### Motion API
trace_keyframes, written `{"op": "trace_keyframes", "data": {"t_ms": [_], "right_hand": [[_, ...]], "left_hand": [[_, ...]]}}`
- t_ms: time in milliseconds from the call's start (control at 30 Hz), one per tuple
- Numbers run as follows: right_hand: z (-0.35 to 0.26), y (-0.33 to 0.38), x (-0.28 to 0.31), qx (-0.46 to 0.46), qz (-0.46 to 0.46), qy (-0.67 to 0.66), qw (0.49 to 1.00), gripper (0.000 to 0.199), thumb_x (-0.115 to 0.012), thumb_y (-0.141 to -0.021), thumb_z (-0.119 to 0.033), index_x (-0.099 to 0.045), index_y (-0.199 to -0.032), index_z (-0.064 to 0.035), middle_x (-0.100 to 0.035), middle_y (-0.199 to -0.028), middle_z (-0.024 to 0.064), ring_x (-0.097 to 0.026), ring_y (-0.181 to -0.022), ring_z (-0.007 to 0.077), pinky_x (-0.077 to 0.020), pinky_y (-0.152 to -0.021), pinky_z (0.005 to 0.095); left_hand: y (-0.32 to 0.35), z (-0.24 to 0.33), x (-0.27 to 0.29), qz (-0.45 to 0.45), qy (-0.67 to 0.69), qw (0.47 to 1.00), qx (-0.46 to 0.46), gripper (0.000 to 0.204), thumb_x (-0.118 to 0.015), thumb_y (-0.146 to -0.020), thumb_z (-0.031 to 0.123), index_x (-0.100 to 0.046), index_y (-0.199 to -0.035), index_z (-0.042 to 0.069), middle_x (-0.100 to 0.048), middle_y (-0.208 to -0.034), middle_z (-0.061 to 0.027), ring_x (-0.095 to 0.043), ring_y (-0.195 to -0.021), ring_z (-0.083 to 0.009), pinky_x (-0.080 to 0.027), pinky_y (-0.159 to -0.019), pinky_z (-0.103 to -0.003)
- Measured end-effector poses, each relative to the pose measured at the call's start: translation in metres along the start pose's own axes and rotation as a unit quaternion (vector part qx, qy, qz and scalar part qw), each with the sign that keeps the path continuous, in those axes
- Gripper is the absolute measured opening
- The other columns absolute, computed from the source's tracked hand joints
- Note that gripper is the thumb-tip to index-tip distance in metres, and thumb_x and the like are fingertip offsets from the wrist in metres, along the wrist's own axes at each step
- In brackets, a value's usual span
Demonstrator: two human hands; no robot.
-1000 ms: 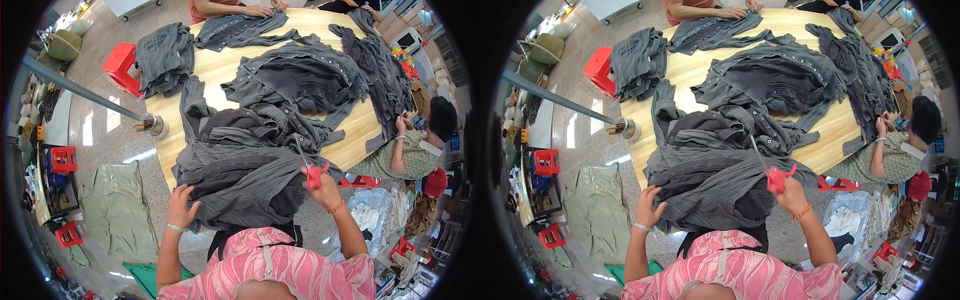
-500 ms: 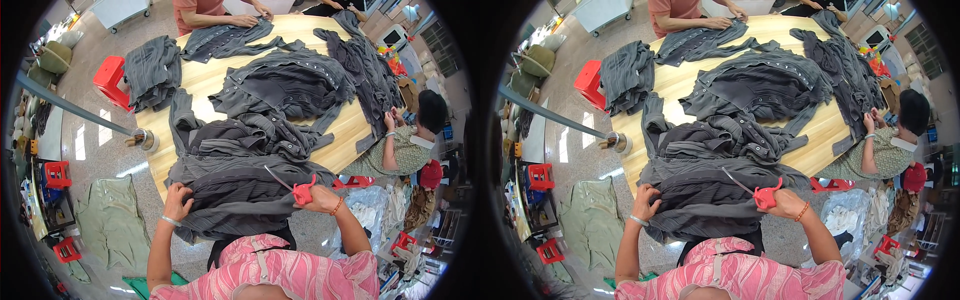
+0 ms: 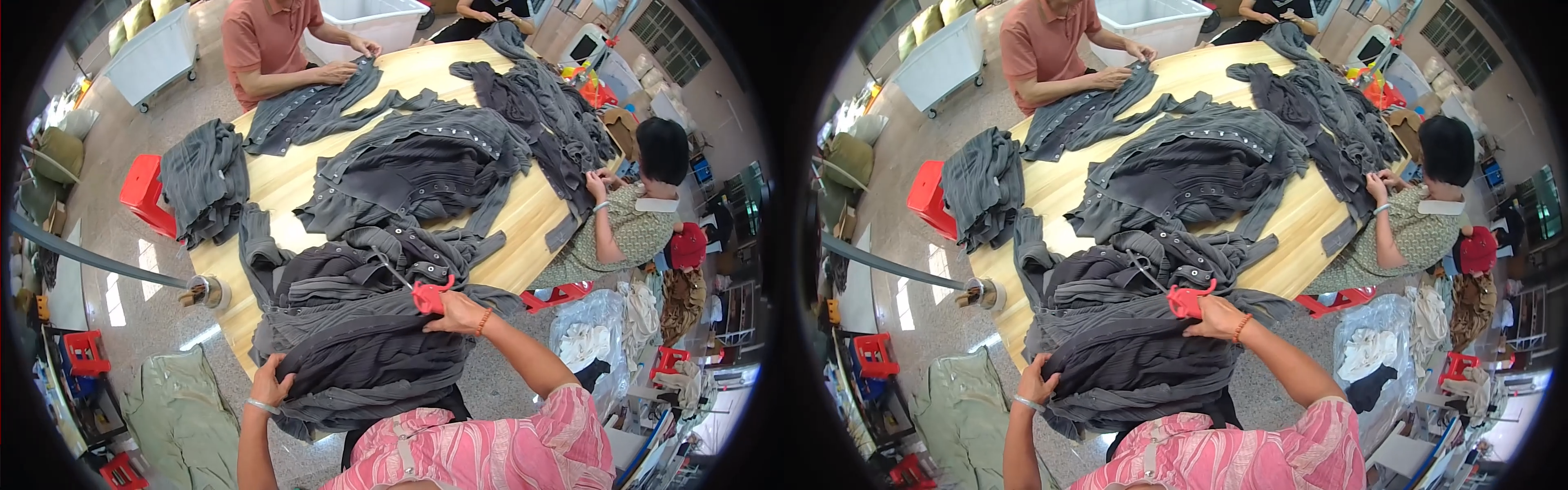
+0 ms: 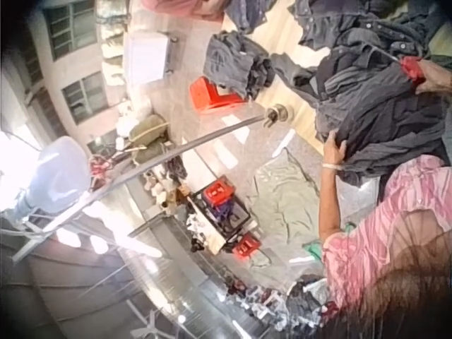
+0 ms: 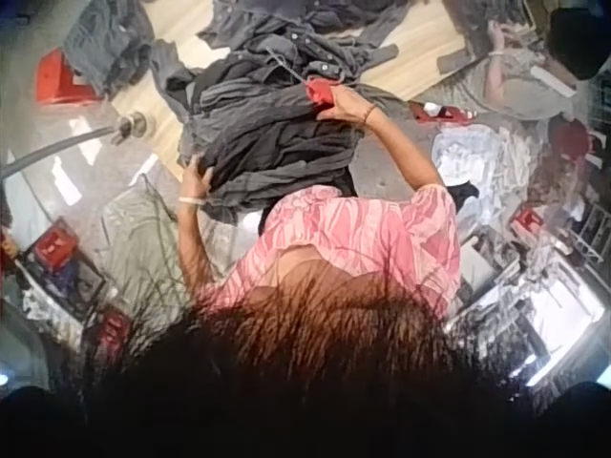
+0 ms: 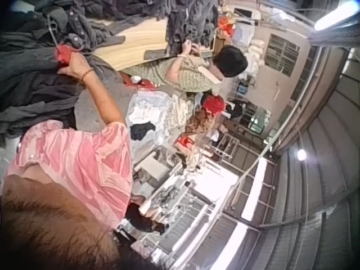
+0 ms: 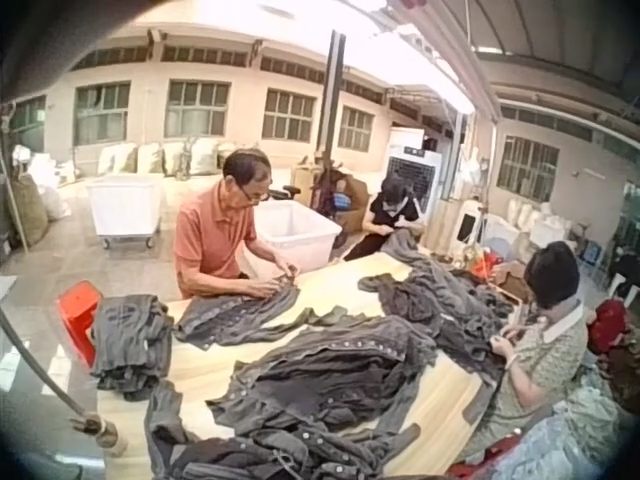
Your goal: Trimming excess fabric and tape from grey garment pieces using scissors at a workshop table.
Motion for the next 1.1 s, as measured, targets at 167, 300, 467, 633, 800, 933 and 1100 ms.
{"op": "trace_keyframes", "data": {"t_ms": [167, 300, 467, 633, 800, 933, 1100], "right_hand": [[-0.016, 0.009, 0.019, -0.036, 0.03, 0.084, 0.995, 0.043, -0.074, -0.071, -0.029, -0.06, -0.103, -0.0035, -0.065, -0.093, 0.0202, -0.061, -0.091, 0.039, -0.049, -0.079, 0.0463], [0.005, 0.021, 0.064, 0.037, 0.227, 0.161, 0.96, 0.016, -0.068, -0.074, -0.018, -0.064, -0.086, -0.0086, -0.063, -0.076, 0.0158, -0.062, -0.072, 0.0372, -0.0505, -0.063, 0.0459], [-0.053, 0.048, 0.15, 0.118, 0.383, 0.124, 0.908, 0.013, -0.069, -0.074, -0.013, -0.062, -0.083, -0.0075, -0.06, -0.069, 0.0148, -0.061, -0.064, 0.0352, -0.0481, -0.056, 0.0411], [-0.037, 0.06, 0.1, 0.119, 0.184, 0.251, 0.943, 0.018, -0.073, -0.07, -0.016, -0.063, -0.082, -0.007, -0.061, -0.071, 0.0135, -0.061, -0.064, 0.0335, -0.0488, -0.055, 0.0419], [0.04, 0.095, 0.024, 0.008, 0.013, 0.287, 0.958, 0.026, -0.076, -0.068, -0.02, -0.063, -0.084, -0.0044, -0.062, -0.071, 0.0167, -0.062, -0.066, 0.0366, -0.0495, -0.06, 0.0461], [0.044, 0.104, 0.018, -0.004, 0.001, 0.242, 0.97, 0.024, -0.075, -0.068, -0.018, -0.064, -0.084, -0.0053, -0.063, -0.077, 0.0169, -0.063, -0.072, 0.0361, -0.0501, -0.06, 0.0453], [0.018, 0.101, 0.07, 0.016, 0.162, 0.257, 0.953, 0.018, -0.07, -0.068, -0.009, -0.064, -0.085, -0.0085, -0.064, -0.079, 0.0143, -0.062, -0.072, 0.035, -0.0502, -0.063, 0.042]], "left_hand": [[0.017, -0.014, 0.029, 0.097, -0.082, 0.991, -0.032, 0.019, -0.067, -0.07, 0.005, -0.065, -0.09, 0.007, -0.057, -0.079, -0.0145, -0.059, -0.077, -0.0367, -0.047, -0.068, -0.041], [0.012, 0.031, 0.091, 0.22, -0.153, 0.961, -0.069, 0.03, -0.06, -0.064, -0.003, -0.067, -0.091, 0.009, -0.057, -0.082, -0.012, -0.057, -0.075, -0.0328, -0.046, -0.067, -0.04], [0.021, 0.094, 0.145, 0.382, -0.2, 0.889, -0.154, 0.043, -0.055, -0.064, -0.009, -0.069, -0.101, 0.008, -0.06, -0.087, -0.0109, -0.057, -0.081, -0.0292, -0.045, -0.073, -0.038], [0.017, 0.048, 0.079, 0.3, -0.305, 0.883, -0.195, 0.039, -0.057, -0.069, 0.001, -0.068, -0.104, 0.012, -0.062, -0.107, -0.01, -0.058, -0.098, -0.0298, -0.045, -0.083, -0.04], [0.026, -0.006, 0.026, 0.225, -0.309, 0.913, -0.141, 0.045, -0.056, -0.071, 0.002, -0.064, -0.114, 0.014, -0.059, -0.122, -0.0097, -0.054, -0.111, -0.0308, -0.043, -0.09, -0.042], [0.021, -0.005, 0.031, 0.236, -0.295, 0.918, -0.123, 0.047, -0.054, -0.071, 0.0, -0.064, -0.115, 0.014, -0.059, -0.123, -0.009, -0.054, -0.111, -0.0307, -0.043, -0.091, -0.042], [0.024, 0.002, 0.049, 0.279, -0.267, 0.913, -0.134, 0.045, -0.053, -0.07, -0.001, -0.066, -0.111, 0.011, -0.062, -0.118, -0.0088, -0.055, -0.11, -0.0306, -0.043, -0.09, -0.041]]}}
Point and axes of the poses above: each hand's wrist, its own y-axis away from the middle knuckle, its own x-axis out of the back of the hand, z = x × y, the point moved 9 cm from there along -y, towards the middle knuckle
